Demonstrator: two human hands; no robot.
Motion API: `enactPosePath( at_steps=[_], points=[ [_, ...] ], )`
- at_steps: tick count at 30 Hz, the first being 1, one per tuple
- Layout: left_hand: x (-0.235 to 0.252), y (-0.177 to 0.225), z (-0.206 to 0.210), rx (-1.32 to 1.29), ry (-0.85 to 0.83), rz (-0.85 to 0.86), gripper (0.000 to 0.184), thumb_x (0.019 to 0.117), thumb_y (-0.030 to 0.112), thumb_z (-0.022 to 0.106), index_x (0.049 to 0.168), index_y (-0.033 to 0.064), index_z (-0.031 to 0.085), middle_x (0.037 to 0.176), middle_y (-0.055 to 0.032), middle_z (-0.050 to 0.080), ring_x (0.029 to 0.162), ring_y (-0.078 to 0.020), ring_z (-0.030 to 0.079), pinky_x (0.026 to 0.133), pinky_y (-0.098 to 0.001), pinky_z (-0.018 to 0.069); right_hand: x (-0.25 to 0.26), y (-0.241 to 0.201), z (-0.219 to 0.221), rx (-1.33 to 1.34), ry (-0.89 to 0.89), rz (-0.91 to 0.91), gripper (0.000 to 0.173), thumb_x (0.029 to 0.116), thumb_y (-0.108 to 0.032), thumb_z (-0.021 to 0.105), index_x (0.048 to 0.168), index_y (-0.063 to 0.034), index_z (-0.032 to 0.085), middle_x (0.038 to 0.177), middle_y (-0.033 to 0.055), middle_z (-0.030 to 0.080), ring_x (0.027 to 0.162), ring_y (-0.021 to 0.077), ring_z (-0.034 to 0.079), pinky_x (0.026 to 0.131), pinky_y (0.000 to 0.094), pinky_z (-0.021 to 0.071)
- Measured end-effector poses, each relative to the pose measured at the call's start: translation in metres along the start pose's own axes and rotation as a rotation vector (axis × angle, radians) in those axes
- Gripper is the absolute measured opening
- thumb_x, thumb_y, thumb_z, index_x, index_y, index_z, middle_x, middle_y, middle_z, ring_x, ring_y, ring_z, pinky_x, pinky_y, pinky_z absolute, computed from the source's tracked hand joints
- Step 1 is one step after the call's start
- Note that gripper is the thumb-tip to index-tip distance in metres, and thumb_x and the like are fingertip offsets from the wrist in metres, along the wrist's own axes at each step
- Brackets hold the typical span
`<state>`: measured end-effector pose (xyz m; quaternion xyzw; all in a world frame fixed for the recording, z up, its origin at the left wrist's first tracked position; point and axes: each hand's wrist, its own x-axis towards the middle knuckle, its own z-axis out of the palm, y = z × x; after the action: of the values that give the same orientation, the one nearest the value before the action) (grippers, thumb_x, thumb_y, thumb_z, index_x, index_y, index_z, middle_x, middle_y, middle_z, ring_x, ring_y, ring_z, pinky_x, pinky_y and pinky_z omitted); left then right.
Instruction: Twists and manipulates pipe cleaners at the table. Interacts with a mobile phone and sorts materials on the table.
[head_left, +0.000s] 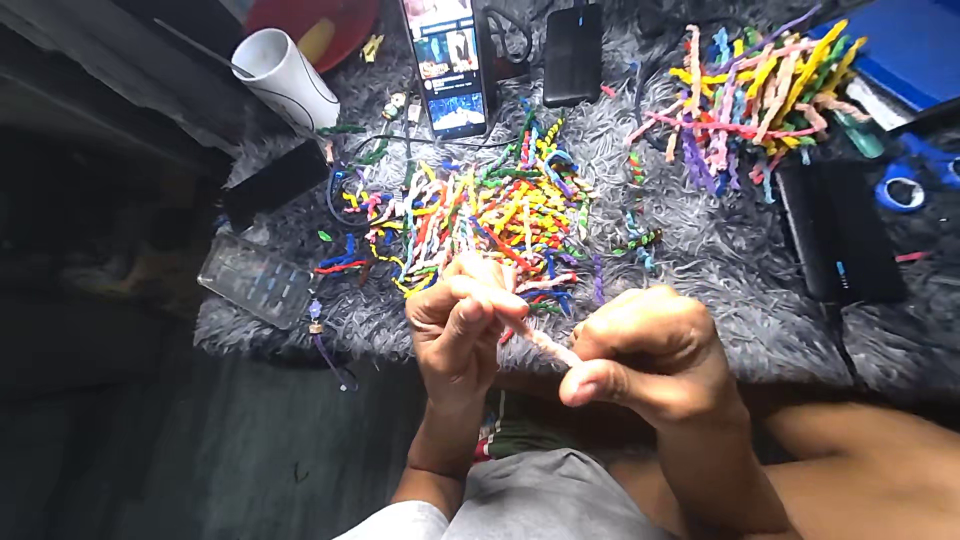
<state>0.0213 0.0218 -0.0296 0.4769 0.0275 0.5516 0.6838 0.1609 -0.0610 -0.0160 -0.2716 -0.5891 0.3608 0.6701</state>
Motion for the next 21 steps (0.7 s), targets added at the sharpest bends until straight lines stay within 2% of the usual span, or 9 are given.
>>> enactPosePath(
  at_steps=[3, 6, 10, 11, 13, 15, 18, 20, 21],
  points=[
    [0.003, 0.004, -0.002, 0.255, 0.022, 0.128, 0.021, 0.0998, 0.032, 0.065, 0.089, 0.0192, 0.078, 0.083, 0.0106, 0.069, 0.08, -0.0008, 0.063, 0.076, -0.0179, 0.0514, -0.002, -0.009, -0.001, -0.284, 0.011, -0.011, 0.036, 0.0988, -0.017, 0.068, 0.07, 0.0004, 0.058, 0.058, -0.0027, 0.048, 0.056, -0.0072, 0.043, 0.052, 0.008, 0.0311],
    [0.003, 0.006, -0.003, 0.447, 0.002, 0.205, 0.023, 0.1014, 0.033, 0.063, 0.088, 0.0219, 0.077, 0.084, 0.0142, 0.067, 0.083, 0.0015, 0.062, 0.077, -0.0169, 0.0503, -0.005, -0.017, -0.003, -0.593, 0.005, -0.059, 0.039, 0.1009, -0.022, 0.066, 0.068, -0.0019, 0.059, 0.056, 0.0002, 0.049, 0.054, -0.001, 0.043, 0.051, 0.0142, 0.0304],
    [0.008, 0.005, -0.006, 0.525, -0.031, 0.169, 0.021, 0.1006, 0.035, 0.063, 0.089, 0.0226, 0.076, 0.089, 0.0159, 0.067, 0.086, 0.0037, 0.062, 0.078, -0.0147, 0.0513, -0.007, -0.022, -0.008, -0.734, 0.0, -0.067, 0.038, 0.1024, -0.025, 0.064, 0.072, -0.0028, 0.063, 0.059, 0.0011, 0.053, 0.055, -0.0001, 0.046, 0.052, 0.0147, 0.0324],
    [0.011, 0.006, -0.007, 0.569, -0.07, 0.149, 0.022, 0.1007, 0.039, 0.062, 0.099, 0.0217, 0.076, 0.099, 0.0157, 0.067, 0.094, 0.0029, 0.062, 0.084, -0.016, 0.0515, -0.007, -0.024, -0.012, -0.767, 0.01, -0.061, 0.037, 0.1025, -0.026, 0.064, 0.073, -0.0031, 0.065, 0.06, 0.0011, 0.056, 0.056, -0.0008, 0.048, 0.053, 0.014, 0.0343],
    [0.017, 0.008, -0.012, 0.66, -0.175, 0.106, 0.046, 0.0998, 0.053, 0.058, 0.132, 0.0203, 0.065, 0.13, 0.0138, 0.059, 0.117, -0.0006, 0.057, 0.098, -0.0207, 0.0487, -0.006, -0.027, -0.024, -0.884, 0.066, -0.024, 0.036, 0.1014, -0.027, 0.065, 0.073, -0.0045, 0.066, 0.062, 0.0004, 0.059, 0.058, -0.0022, 0.051, 0.054, 0.0127, 0.0389],
    [0.02, 0.007, -0.014, 0.668, -0.179, 0.079, 0.061, 0.0973, 0.06, 0.057, 0.143, 0.0195, 0.054, 0.14, 0.012, 0.053, 0.122, -0.0032, 0.055, 0.102, -0.0235, 0.0478, -0.002, -0.033, -0.041, -1.059, 0.163, 0.061, 0.035, 0.0994, -0.028, 0.066, 0.073, -0.0046, 0.067, 0.064, 0.0009, 0.061, 0.058, -0.0016, 0.053, 0.053, 0.0152, 0.0404],
    [0.019, 0.006, -0.018, 0.652, -0.143, 0.064, 0.057, 0.0987, 0.054, 0.059, 0.14, 0.0161, 0.057, 0.139, 0.0092, 0.055, 0.121, -0.0051, 0.056, 0.102, -0.0255, 0.0491, 0.008, -0.038, -0.079, -1.331, 0.33, 0.241, 0.038, 0.1029, -0.035, 0.063, 0.083, -0.0028, 0.066, 0.067, 0.0089, 0.06, 0.055, 0.013, 0.052, 0.052, 0.0331, 0.042],
    [0.018, 0.005, -0.02, 0.668, -0.135, 0.056, 0.05, 0.1016, 0.047, 0.059, 0.137, 0.0125, 0.059, 0.139, 0.0069, 0.055, 0.122, -0.0063, 0.056, 0.103, -0.0267, 0.0494, 0.017, -0.031, -0.111, -1.419, 0.491, 0.371, 0.047, 0.1042, -0.042, 0.059, 0.099, 0.0044, 0.065, 0.08, 0.0219, 0.063, 0.067, 0.0326, 0.058, 0.063, 0.054, 0.0454],
    [0.017, 0.004, -0.021, 0.687, -0.126, 0.052, 0.048, 0.1023, 0.045, 0.059, 0.137, 0.0112, 0.06, 0.138, 0.0061, 0.055, 0.122, -0.0066, 0.056, 0.102, -0.0265, 0.05, 0.021, -0.028, -0.124, -1.436, 0.572, 0.463, 0.053, 0.1033, -0.045, 0.058, 0.115, 0.0059, 0.064, 0.09, 0.0257, 0.065, 0.077, 0.0387, 0.061, 0.074, 0.0609, 0.0456]
  ],
)
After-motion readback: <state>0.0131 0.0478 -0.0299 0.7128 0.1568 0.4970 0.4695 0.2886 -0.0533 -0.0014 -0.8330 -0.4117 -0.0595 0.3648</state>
